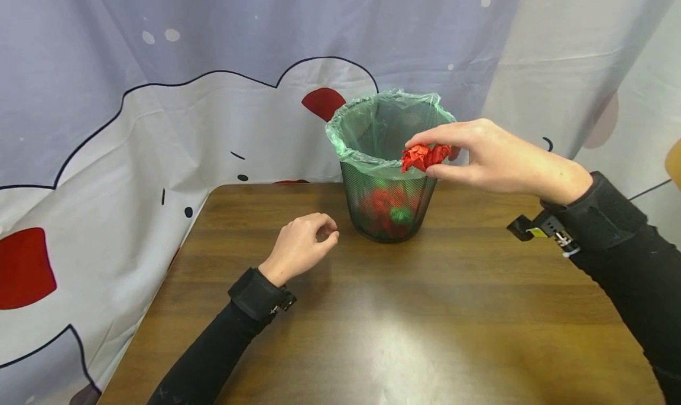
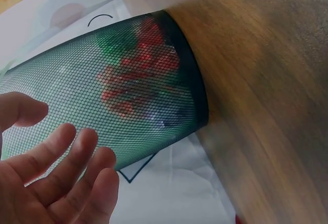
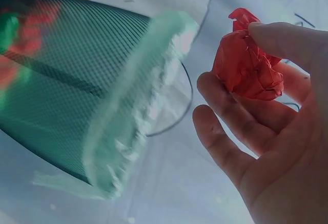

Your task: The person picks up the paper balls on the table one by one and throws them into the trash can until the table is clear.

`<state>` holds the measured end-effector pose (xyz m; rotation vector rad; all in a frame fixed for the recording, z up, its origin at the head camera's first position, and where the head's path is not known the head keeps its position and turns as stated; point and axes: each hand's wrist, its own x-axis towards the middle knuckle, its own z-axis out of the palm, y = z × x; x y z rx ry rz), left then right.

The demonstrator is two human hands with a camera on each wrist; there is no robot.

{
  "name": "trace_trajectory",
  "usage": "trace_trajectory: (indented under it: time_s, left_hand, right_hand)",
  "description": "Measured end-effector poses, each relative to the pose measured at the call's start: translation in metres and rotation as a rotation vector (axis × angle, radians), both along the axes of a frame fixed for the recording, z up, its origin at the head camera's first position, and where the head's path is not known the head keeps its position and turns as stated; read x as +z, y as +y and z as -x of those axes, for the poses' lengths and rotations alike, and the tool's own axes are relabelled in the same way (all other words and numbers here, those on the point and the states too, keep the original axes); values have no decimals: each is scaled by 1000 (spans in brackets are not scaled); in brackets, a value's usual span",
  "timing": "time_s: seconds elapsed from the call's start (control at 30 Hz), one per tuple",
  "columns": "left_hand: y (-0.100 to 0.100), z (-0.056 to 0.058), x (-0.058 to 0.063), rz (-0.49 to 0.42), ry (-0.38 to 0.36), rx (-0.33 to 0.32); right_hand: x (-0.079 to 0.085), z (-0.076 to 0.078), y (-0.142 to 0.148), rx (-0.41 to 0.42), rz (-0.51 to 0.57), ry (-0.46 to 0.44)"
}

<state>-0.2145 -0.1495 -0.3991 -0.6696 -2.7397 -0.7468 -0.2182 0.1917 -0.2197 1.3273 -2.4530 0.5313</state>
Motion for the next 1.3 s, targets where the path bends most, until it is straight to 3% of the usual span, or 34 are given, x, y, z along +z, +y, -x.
trace_trajectory:
  time_s: [0.27,0.67,1.1,1.3]
  left_hand:
    - [2,-1,-6,2,6,-3]
    - [2,-3,-9,19,-8,12]
    - [3,-6,-14,52,-27,20]
    - [2,-6,-15,55,-24,17]
  right_hand:
    - [23,20,1,-116,-23,-21]
    - [41,49,-3,-180,-88,-56]
    - [39,84,-13,-244,-209,-257]
    - [29,86,-8,-271,-229,-274]
